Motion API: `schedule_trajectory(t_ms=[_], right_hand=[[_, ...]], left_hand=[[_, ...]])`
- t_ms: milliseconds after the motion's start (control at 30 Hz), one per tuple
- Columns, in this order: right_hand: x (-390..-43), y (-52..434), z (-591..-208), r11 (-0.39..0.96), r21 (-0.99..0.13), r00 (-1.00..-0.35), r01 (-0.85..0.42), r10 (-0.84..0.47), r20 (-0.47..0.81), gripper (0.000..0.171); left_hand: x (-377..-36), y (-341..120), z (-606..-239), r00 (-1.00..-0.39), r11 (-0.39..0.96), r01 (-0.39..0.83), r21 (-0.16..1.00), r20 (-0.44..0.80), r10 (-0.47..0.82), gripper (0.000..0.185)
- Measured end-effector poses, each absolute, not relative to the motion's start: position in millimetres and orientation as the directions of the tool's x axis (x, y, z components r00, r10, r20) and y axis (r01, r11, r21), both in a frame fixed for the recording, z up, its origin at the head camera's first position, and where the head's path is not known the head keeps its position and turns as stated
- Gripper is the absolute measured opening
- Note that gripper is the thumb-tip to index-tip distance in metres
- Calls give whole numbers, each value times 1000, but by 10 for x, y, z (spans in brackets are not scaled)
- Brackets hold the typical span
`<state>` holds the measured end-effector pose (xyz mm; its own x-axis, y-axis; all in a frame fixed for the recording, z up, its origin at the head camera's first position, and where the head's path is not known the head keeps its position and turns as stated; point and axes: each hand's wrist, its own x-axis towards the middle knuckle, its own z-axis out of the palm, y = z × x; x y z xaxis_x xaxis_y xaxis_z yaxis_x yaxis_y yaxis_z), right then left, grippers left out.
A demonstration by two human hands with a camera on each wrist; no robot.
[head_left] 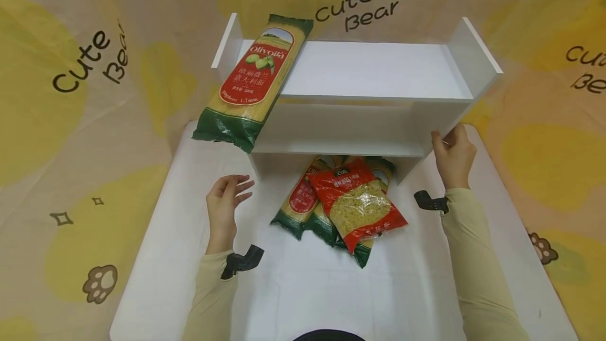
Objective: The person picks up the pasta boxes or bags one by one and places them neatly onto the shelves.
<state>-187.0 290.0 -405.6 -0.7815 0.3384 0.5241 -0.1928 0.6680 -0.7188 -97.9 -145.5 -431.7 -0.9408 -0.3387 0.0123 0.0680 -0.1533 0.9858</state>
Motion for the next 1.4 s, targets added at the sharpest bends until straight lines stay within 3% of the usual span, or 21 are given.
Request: schedule_trajectory(t_ms=[300, 567, 900, 1100, 1400], right_hand=[[-1863, 2895, -4046, 674, -717, -783, -178, 344, 518, 29], [-1865, 2895, -4056, 670, -720, -781, -183, 346, 520, 28], [-1873, 2887, -4061, 665, -723, -778, -187, 350, 522, 28], [-1873, 2886, -4063, 660, -727, -775, -188, 355, 523, 27], [-1871, 2880, -4055, 669, -719, -777, -188, 347, 526, 26]], left_hand=[[-973, -1336, -4862, -954, -38, -142, 989, -147, -262, 20], [-954, -1267, -5175, -946, 99, -227, 969, -195, -257, 19], [-966, -1230, -5332, -939, 383, -338, 860, -282, -196, 27], [-972, -1191, -5374, -931, 419, -362, 833, -348, -112, 40], [-1008, -1144, -5377, -922, 451, -373, 810, -377, -85, 43]])
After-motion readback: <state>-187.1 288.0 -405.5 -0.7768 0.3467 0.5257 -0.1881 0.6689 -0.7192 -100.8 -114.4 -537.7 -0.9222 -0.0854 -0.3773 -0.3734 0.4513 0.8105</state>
